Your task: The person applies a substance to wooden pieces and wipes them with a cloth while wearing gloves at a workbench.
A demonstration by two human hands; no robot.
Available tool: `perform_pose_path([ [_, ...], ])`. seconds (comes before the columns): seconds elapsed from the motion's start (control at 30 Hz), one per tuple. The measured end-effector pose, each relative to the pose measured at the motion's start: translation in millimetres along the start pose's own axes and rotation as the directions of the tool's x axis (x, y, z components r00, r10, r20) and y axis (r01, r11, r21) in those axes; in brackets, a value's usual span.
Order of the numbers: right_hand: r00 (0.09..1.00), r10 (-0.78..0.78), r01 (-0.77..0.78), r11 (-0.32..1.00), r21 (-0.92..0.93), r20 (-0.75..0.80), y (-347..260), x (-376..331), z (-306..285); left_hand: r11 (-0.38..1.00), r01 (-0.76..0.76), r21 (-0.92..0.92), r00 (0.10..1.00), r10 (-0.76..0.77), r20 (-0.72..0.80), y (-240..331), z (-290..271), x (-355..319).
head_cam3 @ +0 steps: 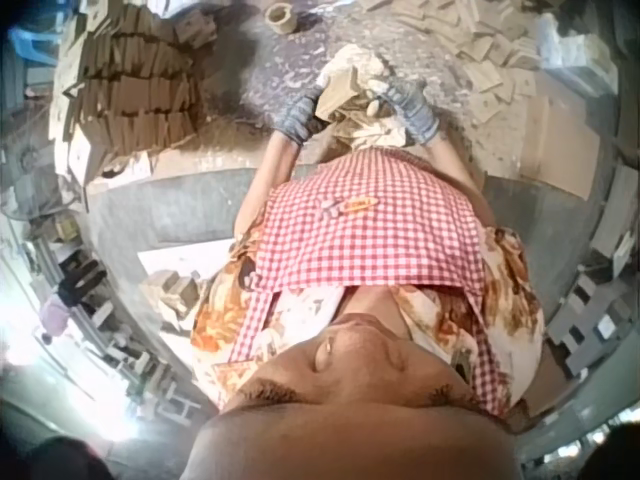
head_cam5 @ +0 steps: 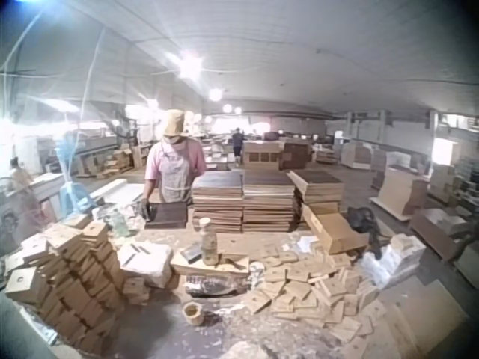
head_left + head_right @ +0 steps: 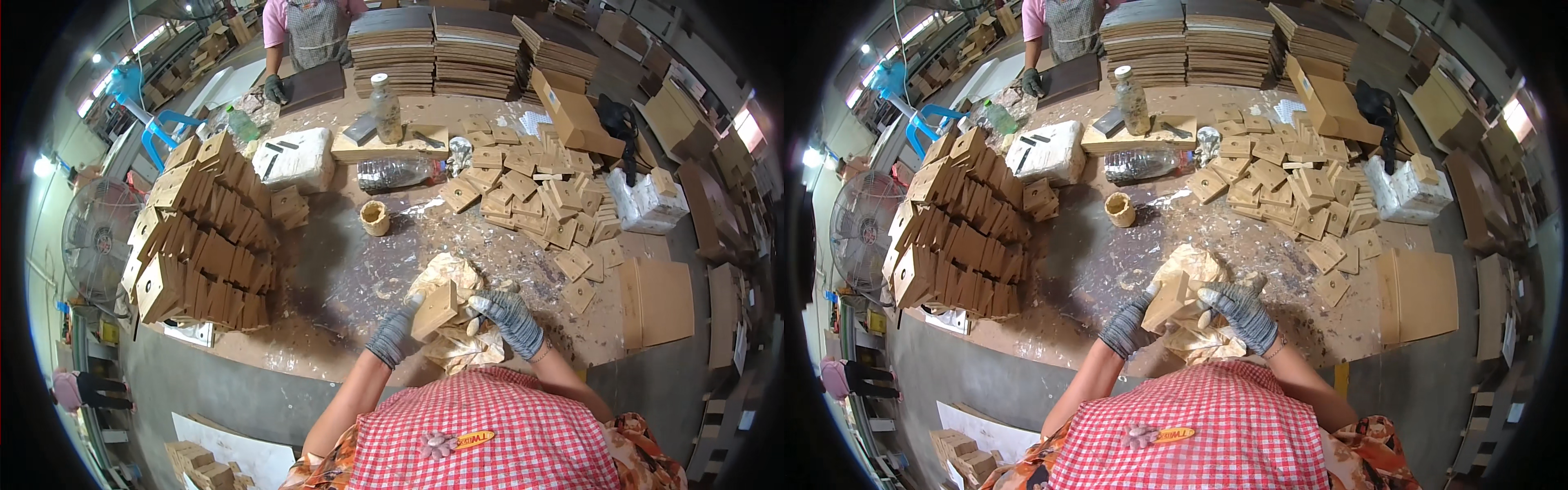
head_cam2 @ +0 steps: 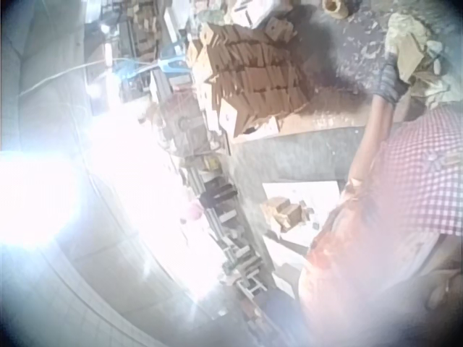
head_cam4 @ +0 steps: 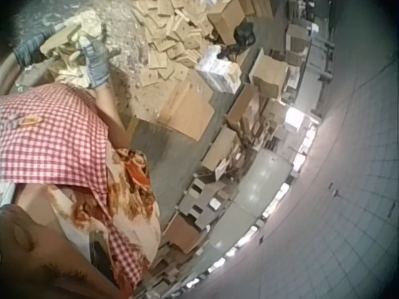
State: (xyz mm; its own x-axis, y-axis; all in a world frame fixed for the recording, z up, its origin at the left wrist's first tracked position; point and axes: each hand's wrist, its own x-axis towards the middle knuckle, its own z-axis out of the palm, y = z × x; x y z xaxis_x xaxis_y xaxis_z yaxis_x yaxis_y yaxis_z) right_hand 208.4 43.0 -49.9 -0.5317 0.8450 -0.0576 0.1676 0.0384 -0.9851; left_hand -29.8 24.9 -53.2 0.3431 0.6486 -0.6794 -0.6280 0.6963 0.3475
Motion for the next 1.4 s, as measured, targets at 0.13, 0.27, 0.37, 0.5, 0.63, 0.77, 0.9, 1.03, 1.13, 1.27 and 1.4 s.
perform_pose_path([
  [0.13,1.000,-0.027,0.028,0.997,-0.069,0.005,-7.3,0.9,-2.9,0.999,0.024,-0.022,0.998,-0.025,-0.054,-3.7,-0.5,7.8],
  [0.27,0.984,-0.034,0.062,0.986,0.155,-0.175,-14.7,0.7,5.1,1.000,0.006,0.017,0.999,-0.005,-0.048,-4.7,7.7,3.3],
  [0.37,0.967,0.218,-0.196,0.967,0.164,-0.129,-38.8,2.8,6.0,0.991,-0.076,0.109,0.993,0.085,-0.078,-7.2,11.8,-2.3],
  [0.5,0.857,0.511,-0.447,0.796,0.408,-0.058,-25.3,3.7,-1.1,0.950,-0.249,0.191,0.968,0.251,0.012,-6.8,19.4,-10.2],
  [0.63,0.850,0.526,-0.361,0.613,0.702,-0.022,-33.4,-0.5,4.4,0.884,-0.248,0.397,0.965,0.261,0.023,12.4,49.2,-55.1],
  [0.77,0.833,0.544,-0.422,0.502,0.755,0.104,-24.0,-3.7,-2.6,0.746,-0.341,0.572,0.934,0.341,0.111,9.9,42.5,-54.5],
  [0.9,0.836,0.542,-0.387,0.471,0.793,0.086,-33.9,-3.2,0.8,0.707,-0.373,0.601,0.914,0.391,0.108,11.2,48.2,-60.2],
  [1.03,0.871,0.489,-0.375,0.597,0.709,0.049,-21.6,-14.0,-4.3,0.754,-0.336,0.564,0.939,0.315,0.137,10.5,31.2,-41.8],
  [1.13,0.847,0.530,-0.388,0.563,0.730,0.041,-29.5,-12.6,-3.6,0.805,-0.296,0.515,0.955,0.261,0.140,13.5,32.5,-44.1],
  [1.27,0.817,0.576,-0.431,0.582,0.689,0.025,-38.4,-14.1,1.0,0.860,-0.272,0.431,0.962,0.228,0.152,12.3,33.1,-39.1],
  [1.4,0.759,0.650,-0.441,0.456,0.773,0.050,-23.0,-17.5,-5.0,0.897,-0.252,0.364,0.968,0.229,0.105,8.7,28.0,-30.2],
])
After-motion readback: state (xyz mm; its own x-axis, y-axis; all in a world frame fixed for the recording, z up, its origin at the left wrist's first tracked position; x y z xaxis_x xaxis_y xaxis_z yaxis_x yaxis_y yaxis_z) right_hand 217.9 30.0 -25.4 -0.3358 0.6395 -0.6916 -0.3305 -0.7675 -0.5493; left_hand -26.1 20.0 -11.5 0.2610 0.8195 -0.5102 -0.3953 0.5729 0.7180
